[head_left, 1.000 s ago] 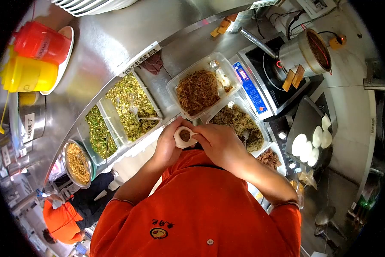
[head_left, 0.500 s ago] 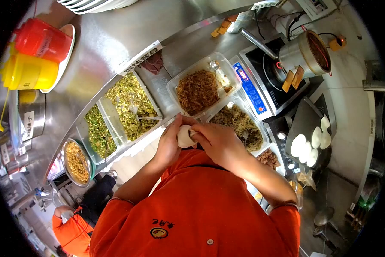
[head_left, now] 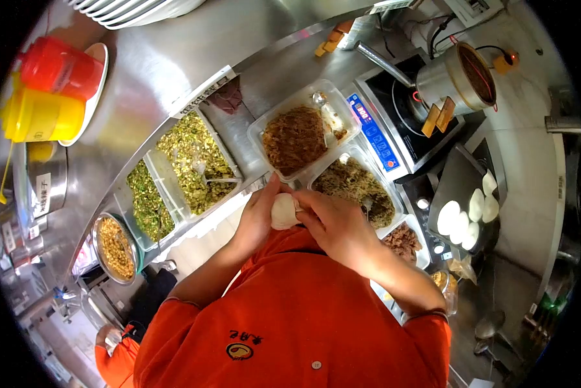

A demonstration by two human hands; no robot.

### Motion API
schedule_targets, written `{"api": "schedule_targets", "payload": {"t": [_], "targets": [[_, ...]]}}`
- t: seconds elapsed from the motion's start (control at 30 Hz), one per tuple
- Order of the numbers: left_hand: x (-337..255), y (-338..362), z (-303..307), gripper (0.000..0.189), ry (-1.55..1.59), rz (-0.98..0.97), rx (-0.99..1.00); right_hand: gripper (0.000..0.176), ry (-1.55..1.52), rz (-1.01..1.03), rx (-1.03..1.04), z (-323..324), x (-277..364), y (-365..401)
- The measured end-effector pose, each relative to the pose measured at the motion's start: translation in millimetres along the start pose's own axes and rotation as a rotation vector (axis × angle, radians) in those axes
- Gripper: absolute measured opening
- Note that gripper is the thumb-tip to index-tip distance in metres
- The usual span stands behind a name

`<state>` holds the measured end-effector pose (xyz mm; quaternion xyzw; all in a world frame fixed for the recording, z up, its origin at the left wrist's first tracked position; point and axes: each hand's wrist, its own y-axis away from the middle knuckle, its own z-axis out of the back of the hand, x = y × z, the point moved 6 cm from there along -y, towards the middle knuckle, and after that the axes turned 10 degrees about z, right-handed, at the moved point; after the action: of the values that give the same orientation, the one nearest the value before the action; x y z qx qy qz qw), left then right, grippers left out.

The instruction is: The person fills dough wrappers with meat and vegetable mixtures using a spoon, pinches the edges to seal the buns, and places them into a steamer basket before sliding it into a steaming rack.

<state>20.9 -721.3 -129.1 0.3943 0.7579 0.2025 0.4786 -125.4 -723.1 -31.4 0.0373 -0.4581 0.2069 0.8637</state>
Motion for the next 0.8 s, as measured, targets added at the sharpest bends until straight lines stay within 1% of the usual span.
{"api": "schedule_targets", "payload": {"t": [0.07,0.1,0.17,0.2,0.27,0.3,0.37,0.4,0.47,0.5,0.53,0.6,0.63,0.7,0.73,0.77,0.8], "targets": [[-15,9,-19,0.050,0.022,-0.180,-0.018,0.014,-0.097,-0.048,0.036,2,-16,3],[-14,6,-16,0.050,0.015,-0.178,-0.012,0.014,-0.096,-0.050,0.027,5,-16,6],[-6,-1,-17,0.047,-0.192,-0.133,0.100,0.015,-0.124,-0.010,-0.059,16,-10,13],[-4,-2,-21,0.047,-0.196,-0.130,0.103,0.015,-0.124,-0.013,-0.064,18,-6,15],[4,-5,-28,0.042,-0.020,-0.029,0.019,0.016,-0.083,-0.087,-0.093,24,-1,20],[4,-5,-37,0.042,-0.028,-0.023,0.027,0.016,-0.036,-0.017,-0.098,24,-13,28],[-4,-3,-56,0.043,-0.072,-0.166,0.076,0.017,-0.063,-0.062,-0.092,37,-20,37],[0,-8,-58,0.043,-0.084,-0.162,0.084,0.018,-0.092,-0.093,-0.073,40,-23,41],[14,-21,-60,0.047,-0.289,-0.115,0.114,0.021,-0.069,-0.077,-0.114,41,-25,60],[20,-26,-63,0.050,-0.271,-0.046,0.131,0.024,-0.043,-0.058,-0.143,43,-23,70],[24,-28,-70,0.050,-0.284,-0.038,0.147,0.024,-0.038,-0.069,-0.161,47,-20,76],[32,-32,-87,0.050,-0.126,0.041,0.183,0.020,-0.058,-0.114,-0.309,62,-10,86],[35,-31,-95,0.050,-0.145,0.060,0.204,0.025,-0.023,-0.097,-0.289,63,-9,94],[41,-30,-114,0.050,-0.024,0.136,0.315,0.026,0.041,-0.121,-0.327,59,-17,117],[48,-32,-118,0.050,-0.051,0.160,0.350,0.028,0.098,-0.120,-0.333,57,-18,125],[56,-34,-118,0.048,-0.098,0.129,0.356,0.028,0.108,-0.086,-0.411,61,-15,132],[63,-37,-118,0.046,-0.142,0.101,0.363,0.028,0.126,-0.120,-0.447,63,-7,139]]}}
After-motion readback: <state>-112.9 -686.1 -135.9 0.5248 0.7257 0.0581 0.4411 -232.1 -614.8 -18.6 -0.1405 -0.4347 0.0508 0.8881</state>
